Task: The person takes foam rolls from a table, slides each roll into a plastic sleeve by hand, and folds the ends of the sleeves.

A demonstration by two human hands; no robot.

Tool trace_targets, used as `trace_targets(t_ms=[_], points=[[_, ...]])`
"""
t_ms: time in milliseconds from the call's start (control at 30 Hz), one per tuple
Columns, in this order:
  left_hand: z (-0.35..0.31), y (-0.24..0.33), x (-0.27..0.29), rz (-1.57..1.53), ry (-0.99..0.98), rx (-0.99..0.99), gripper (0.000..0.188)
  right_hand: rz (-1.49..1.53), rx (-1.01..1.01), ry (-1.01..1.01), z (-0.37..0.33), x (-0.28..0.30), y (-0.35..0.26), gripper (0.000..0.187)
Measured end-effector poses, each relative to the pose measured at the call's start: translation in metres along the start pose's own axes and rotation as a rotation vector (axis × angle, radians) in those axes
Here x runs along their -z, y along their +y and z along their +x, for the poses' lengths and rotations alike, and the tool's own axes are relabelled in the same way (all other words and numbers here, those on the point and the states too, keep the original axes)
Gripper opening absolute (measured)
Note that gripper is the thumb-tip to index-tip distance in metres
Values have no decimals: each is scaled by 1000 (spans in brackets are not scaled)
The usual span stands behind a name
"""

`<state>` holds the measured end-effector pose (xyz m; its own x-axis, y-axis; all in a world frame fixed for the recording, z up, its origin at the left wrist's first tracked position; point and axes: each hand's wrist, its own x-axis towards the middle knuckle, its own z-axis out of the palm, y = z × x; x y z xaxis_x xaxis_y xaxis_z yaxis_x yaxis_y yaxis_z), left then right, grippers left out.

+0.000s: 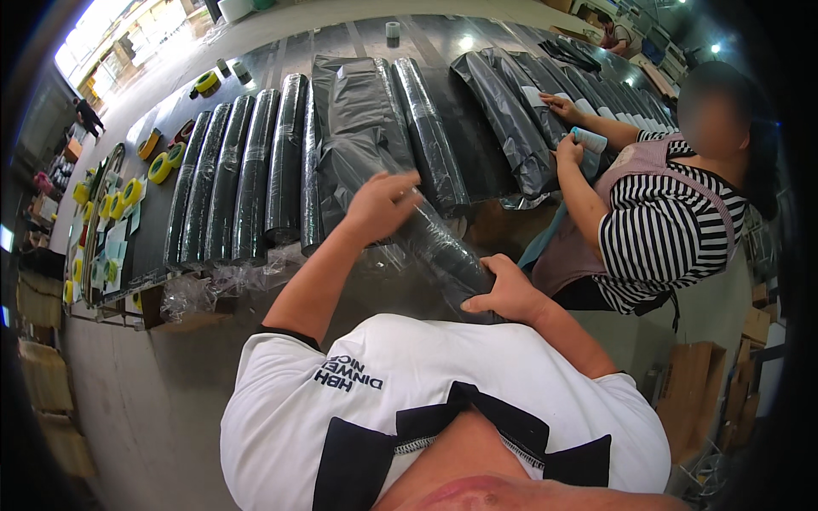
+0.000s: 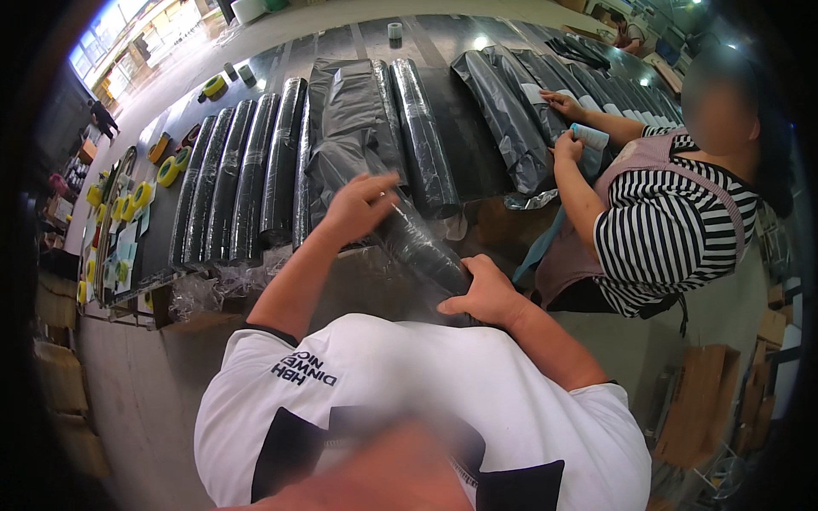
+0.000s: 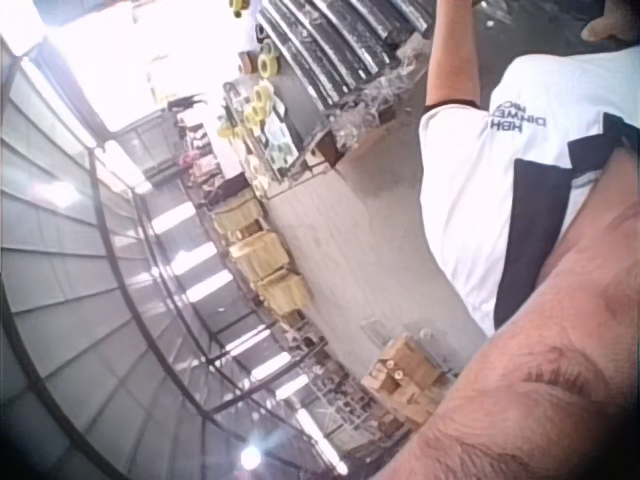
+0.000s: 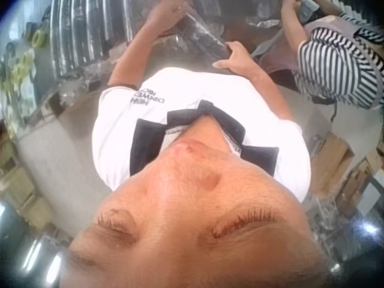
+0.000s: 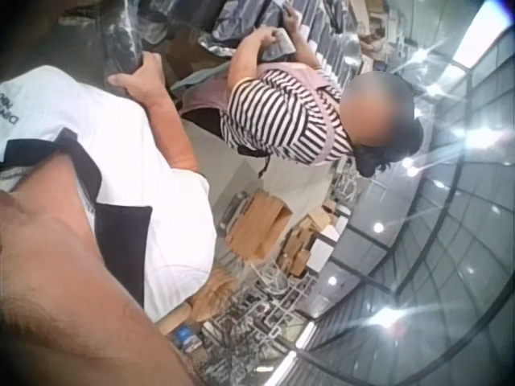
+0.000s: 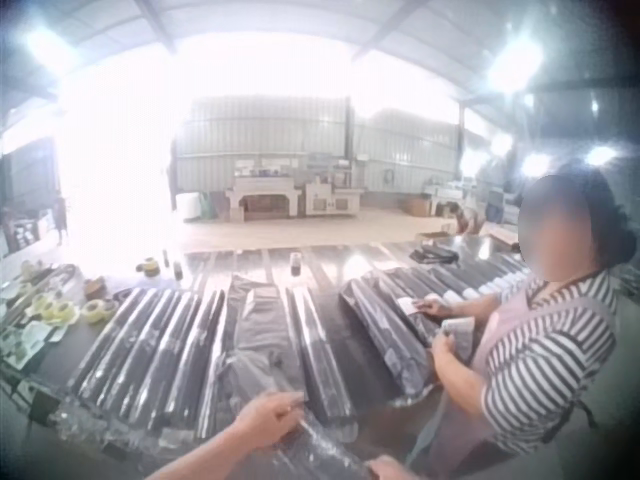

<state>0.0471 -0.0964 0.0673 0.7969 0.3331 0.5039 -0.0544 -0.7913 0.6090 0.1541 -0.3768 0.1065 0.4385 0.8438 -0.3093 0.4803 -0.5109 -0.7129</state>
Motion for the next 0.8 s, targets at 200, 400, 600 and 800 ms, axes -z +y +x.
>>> trace_targets(t_ms=[200,400,600,800], points=[[39,-99,18,-556,1021,1022,69,-41,96,46,-1,8,-25,73],[43,-54,-27,-1374,623,1105,54,-116,49,34,5,25,-27,72],[50,-64,-28,-1444,561,1080,50,-227,23,-7,52,40,-62,72],[77,-115,22,-1253,500,1019,54,-91,49,-30,149,22,-100,73]])
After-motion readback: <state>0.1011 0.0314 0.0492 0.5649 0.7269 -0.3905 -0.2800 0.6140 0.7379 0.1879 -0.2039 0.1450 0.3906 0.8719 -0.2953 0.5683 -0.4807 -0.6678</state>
